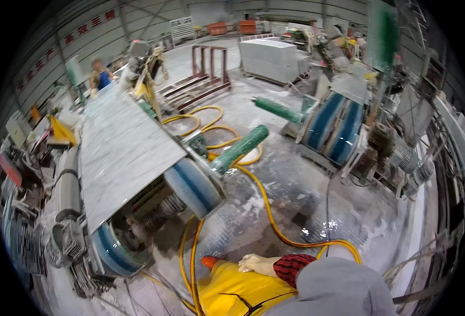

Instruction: The person repeatedly feeds large rectangular stone slabs into a conveyor-fed polishing machine, guides them through the rollers, and removes them at the exit. The person handles each slab by hand, aligning and positioning it for processing, then stacks or places the finished slabs aside.

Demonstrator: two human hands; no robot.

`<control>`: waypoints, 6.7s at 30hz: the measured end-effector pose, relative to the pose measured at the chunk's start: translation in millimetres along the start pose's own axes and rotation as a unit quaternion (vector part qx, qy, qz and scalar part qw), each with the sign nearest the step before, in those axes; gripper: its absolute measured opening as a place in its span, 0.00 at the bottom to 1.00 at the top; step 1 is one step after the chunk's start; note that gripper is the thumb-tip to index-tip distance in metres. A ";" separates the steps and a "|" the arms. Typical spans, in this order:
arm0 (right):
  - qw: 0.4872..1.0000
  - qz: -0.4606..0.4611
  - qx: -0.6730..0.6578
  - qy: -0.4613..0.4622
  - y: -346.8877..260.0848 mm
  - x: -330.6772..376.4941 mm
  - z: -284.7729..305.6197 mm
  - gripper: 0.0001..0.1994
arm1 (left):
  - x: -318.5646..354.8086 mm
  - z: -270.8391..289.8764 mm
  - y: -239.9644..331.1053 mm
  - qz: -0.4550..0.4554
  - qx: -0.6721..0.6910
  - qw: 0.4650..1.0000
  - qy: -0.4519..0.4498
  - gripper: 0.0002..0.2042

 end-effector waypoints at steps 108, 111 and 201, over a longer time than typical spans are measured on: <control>0.780 0.293 -0.202 0.514 -466.6 271.7 182.9 0.21 | -7.5 -9.3 702.1 -0.349 0.252 0.874 -0.224 0.27; 0.752 0.252 -0.267 0.548 -444.5 278.5 199.9 0.23 | -0.6 -36.3 716.4 -0.349 0.164 0.889 -0.247 0.28; 0.610 0.203 -0.350 0.681 -507.3 261.9 511.2 0.24 | -16.6 -335.3 1070.6 -0.150 0.144 0.778 -0.592 0.19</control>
Point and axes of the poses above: each hand's wrist, its own x-axis away from the middle knuckle, its own z-axis out of the back of the hand, y = z × x, the point moved 2 cm from there along -x, towards the middle knuckle, and after that the axes turned 2 degrees about -z, right-handed, at the moved point
